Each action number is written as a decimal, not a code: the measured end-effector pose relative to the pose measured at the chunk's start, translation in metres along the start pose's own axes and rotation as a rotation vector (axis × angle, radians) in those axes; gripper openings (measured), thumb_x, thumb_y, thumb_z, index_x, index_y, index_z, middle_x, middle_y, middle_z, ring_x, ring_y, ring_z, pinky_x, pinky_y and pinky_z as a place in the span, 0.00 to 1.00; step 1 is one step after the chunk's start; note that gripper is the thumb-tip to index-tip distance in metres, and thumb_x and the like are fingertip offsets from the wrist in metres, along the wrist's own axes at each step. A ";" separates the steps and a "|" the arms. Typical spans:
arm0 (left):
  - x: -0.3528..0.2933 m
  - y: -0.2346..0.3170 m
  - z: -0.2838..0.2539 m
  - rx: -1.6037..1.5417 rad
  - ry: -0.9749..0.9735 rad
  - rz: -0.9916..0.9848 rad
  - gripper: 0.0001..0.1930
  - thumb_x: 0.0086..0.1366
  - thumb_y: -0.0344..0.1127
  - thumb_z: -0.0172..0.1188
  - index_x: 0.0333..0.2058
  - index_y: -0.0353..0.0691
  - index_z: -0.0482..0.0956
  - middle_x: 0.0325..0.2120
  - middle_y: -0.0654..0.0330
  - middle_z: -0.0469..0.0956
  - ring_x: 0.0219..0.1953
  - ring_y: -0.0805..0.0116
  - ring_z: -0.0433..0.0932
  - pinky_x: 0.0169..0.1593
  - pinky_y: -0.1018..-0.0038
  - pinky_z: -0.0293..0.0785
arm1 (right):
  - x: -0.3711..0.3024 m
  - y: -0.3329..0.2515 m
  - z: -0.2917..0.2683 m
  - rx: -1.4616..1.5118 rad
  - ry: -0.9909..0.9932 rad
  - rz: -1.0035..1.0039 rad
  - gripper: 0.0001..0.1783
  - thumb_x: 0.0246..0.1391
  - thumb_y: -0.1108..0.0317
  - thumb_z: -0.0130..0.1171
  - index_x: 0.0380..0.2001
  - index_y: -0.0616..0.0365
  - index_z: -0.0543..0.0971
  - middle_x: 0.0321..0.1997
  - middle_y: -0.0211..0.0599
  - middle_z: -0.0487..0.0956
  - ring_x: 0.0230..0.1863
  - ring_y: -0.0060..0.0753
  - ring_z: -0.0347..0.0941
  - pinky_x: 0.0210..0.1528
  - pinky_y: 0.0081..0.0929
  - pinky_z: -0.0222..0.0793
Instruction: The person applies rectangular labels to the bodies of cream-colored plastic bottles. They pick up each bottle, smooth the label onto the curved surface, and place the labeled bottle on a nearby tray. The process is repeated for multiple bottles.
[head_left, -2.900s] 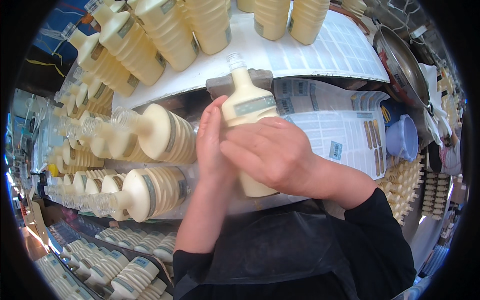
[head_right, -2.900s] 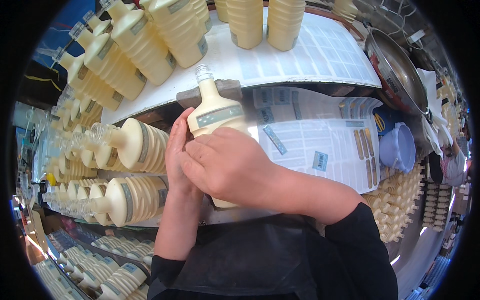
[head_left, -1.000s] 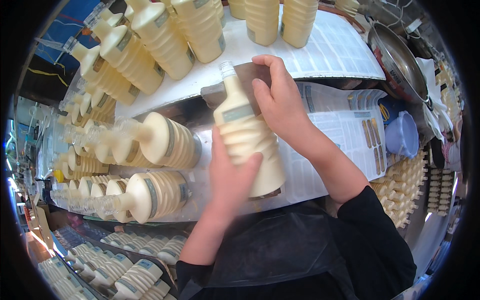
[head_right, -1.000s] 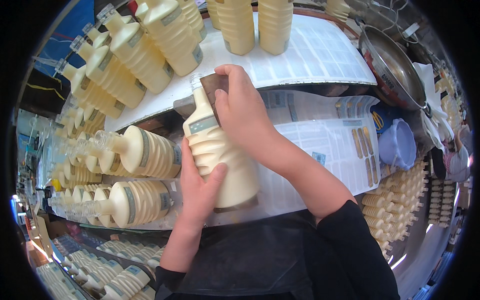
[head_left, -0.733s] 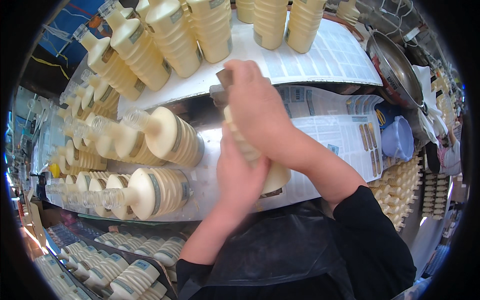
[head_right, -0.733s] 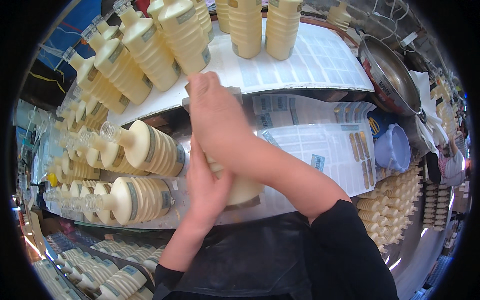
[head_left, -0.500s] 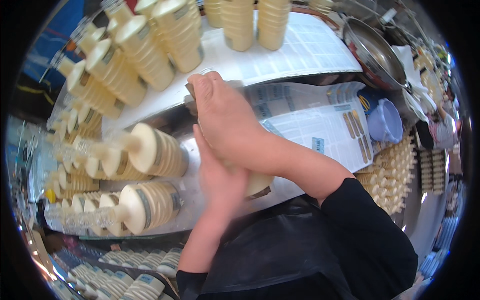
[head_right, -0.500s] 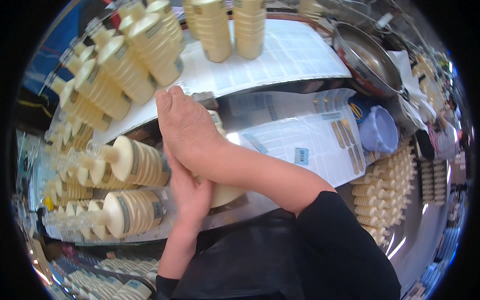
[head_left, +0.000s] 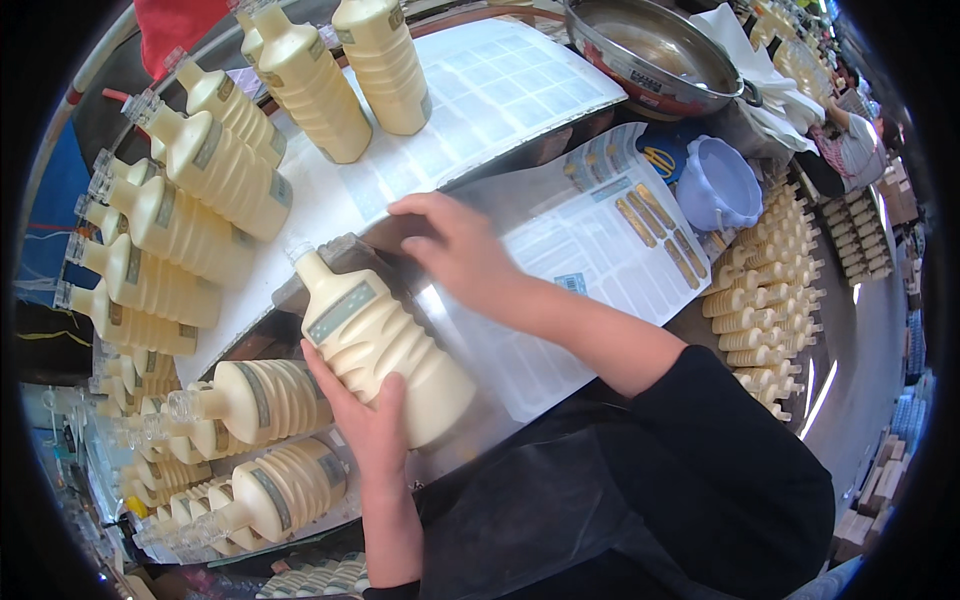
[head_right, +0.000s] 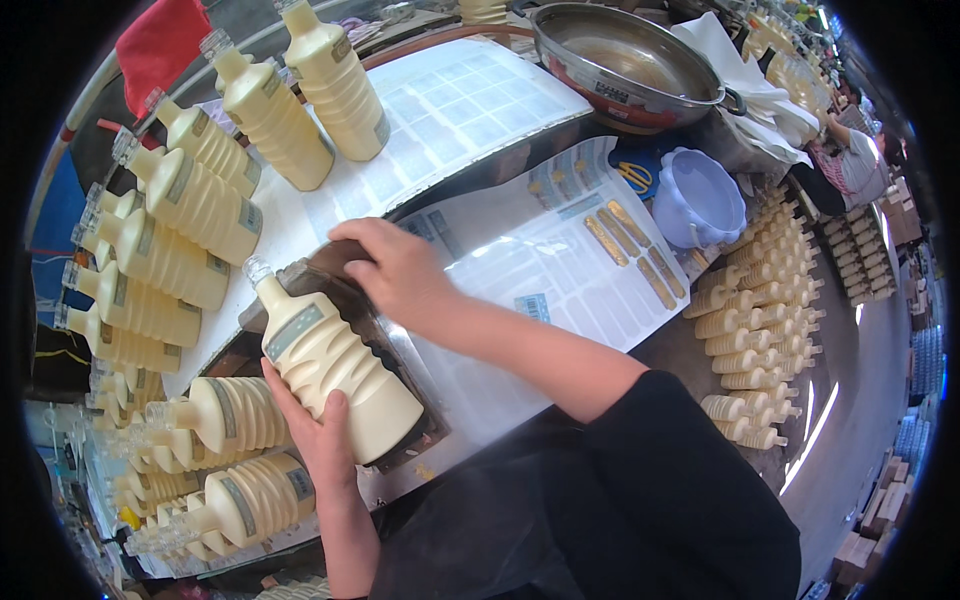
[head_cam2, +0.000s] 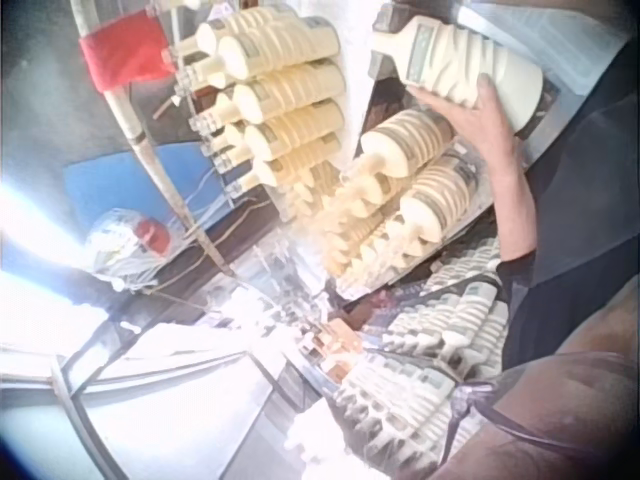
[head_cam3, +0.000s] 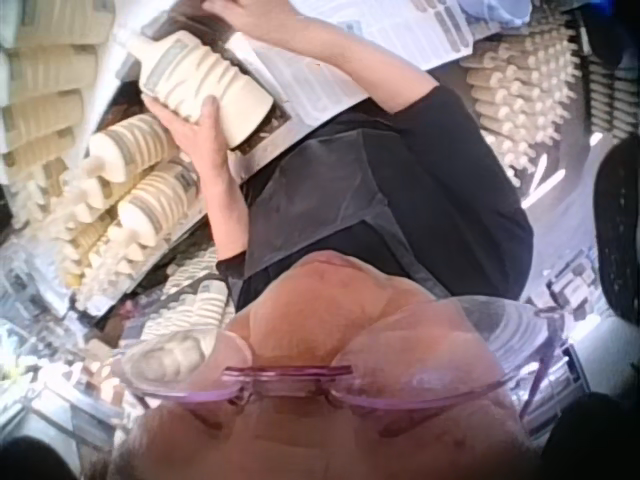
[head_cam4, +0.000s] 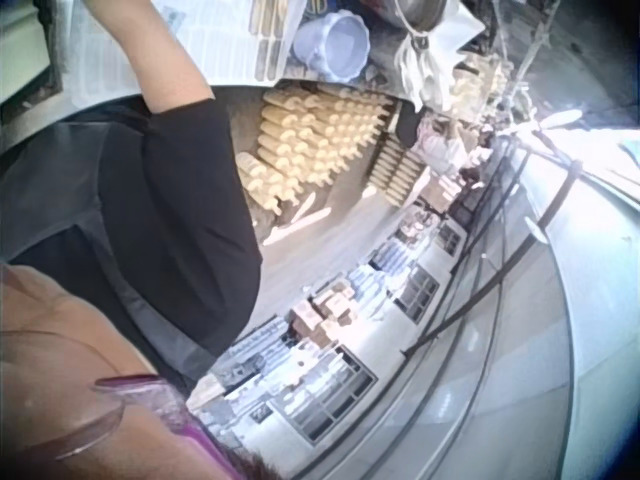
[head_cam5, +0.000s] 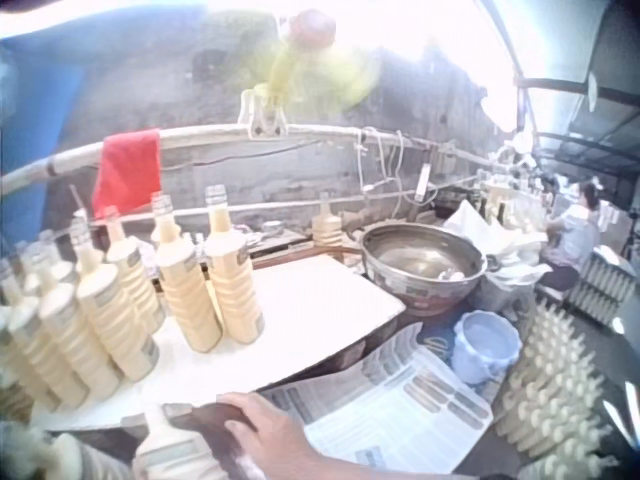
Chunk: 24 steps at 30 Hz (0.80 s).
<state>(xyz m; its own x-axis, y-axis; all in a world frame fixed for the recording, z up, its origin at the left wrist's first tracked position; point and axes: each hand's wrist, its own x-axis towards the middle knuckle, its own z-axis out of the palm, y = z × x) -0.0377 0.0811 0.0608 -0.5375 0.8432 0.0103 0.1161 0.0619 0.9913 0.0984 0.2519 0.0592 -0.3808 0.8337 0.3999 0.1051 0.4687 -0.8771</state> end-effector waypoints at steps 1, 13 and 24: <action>0.000 -0.004 -0.001 -0.008 0.002 0.004 0.52 0.58 0.35 0.63 0.76 0.34 0.42 0.70 0.45 0.56 0.69 0.53 0.61 0.72 0.62 0.55 | -0.004 0.008 -0.012 0.058 0.015 0.004 0.16 0.62 0.74 0.58 0.52 0.59 0.79 0.52 0.43 0.81 0.55 0.38 0.78 0.59 0.31 0.72; -0.032 -0.011 0.003 -0.043 0.045 -0.033 0.43 0.65 0.30 0.53 0.75 0.33 0.44 0.72 0.45 0.53 0.72 0.55 0.56 0.74 0.61 0.50 | -0.145 0.050 -0.160 -0.845 -0.283 -0.104 0.15 0.57 0.69 0.56 0.46 0.58 0.84 0.52 0.45 0.84 0.41 0.45 0.83 0.42 0.38 0.80; -0.043 -0.019 0.007 -0.116 0.128 0.015 0.34 0.72 0.30 0.53 0.73 0.33 0.51 0.69 0.46 0.58 0.71 0.56 0.59 0.74 0.61 0.51 | -0.200 0.006 -0.149 -0.967 -0.366 -0.011 0.24 0.58 0.67 0.60 0.58 0.61 0.76 0.59 0.45 0.76 0.37 0.42 0.82 0.39 0.38 0.80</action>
<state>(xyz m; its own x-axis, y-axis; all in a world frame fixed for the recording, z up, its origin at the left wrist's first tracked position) -0.0105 0.0475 0.0407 -0.6394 0.7681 0.0342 0.0314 -0.0184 0.9993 0.3116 0.1319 0.0133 -0.6252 0.7639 0.1598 0.7316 0.6450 -0.2208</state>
